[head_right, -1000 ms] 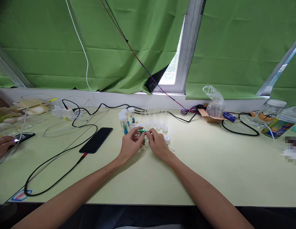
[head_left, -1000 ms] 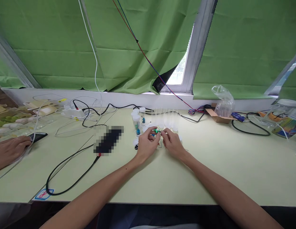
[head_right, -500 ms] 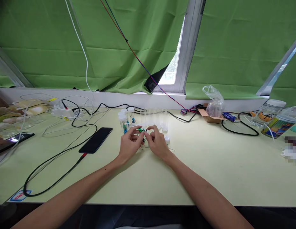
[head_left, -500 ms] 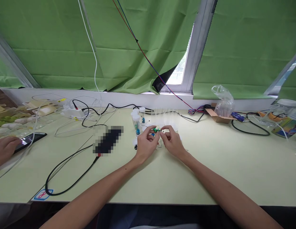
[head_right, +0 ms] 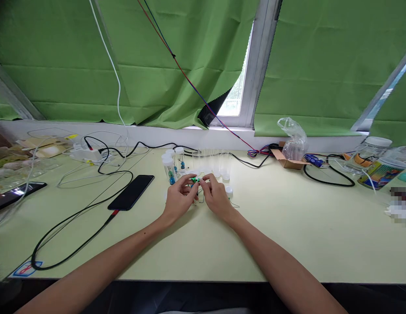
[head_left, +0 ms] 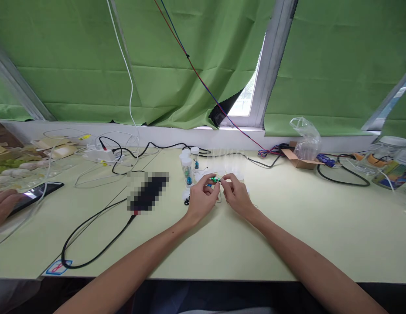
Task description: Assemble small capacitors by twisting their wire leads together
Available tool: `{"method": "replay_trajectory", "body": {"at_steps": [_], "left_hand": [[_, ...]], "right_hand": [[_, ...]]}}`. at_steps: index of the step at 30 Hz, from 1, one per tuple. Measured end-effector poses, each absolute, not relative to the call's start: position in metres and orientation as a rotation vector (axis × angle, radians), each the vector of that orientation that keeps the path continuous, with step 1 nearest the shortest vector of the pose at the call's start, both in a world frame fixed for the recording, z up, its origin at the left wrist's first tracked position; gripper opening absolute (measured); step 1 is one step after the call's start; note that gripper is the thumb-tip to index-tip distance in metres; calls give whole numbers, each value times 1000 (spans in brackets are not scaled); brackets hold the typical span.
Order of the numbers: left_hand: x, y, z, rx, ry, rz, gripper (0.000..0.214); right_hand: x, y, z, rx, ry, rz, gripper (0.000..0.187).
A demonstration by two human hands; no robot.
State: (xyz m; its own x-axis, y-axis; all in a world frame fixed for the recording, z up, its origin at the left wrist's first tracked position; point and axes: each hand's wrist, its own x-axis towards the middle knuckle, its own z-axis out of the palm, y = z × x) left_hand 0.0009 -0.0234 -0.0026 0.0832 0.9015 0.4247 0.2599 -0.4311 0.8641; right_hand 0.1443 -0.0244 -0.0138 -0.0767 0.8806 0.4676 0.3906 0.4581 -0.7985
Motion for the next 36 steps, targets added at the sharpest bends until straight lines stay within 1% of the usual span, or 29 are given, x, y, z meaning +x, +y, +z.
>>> {"method": "replay_trajectory", "body": {"at_steps": [11,16,23,36], "left_hand": [[1,-23,-4,1815,1157,1289,37],[0,-23,-3,1812,1167,1287,36],[1,-24,-3,1752,1196,1329,38],[1,-21,-5,1615,1141,1313,39]], "right_hand": [[146,-15,-21,-1180,-1684,423,40],[146,-16,-19,-1178,-1689,434,41],[143,-23,-15,-1158,-1664,530,31],[144,-23,-18,-1096,-1742,577,24]]}}
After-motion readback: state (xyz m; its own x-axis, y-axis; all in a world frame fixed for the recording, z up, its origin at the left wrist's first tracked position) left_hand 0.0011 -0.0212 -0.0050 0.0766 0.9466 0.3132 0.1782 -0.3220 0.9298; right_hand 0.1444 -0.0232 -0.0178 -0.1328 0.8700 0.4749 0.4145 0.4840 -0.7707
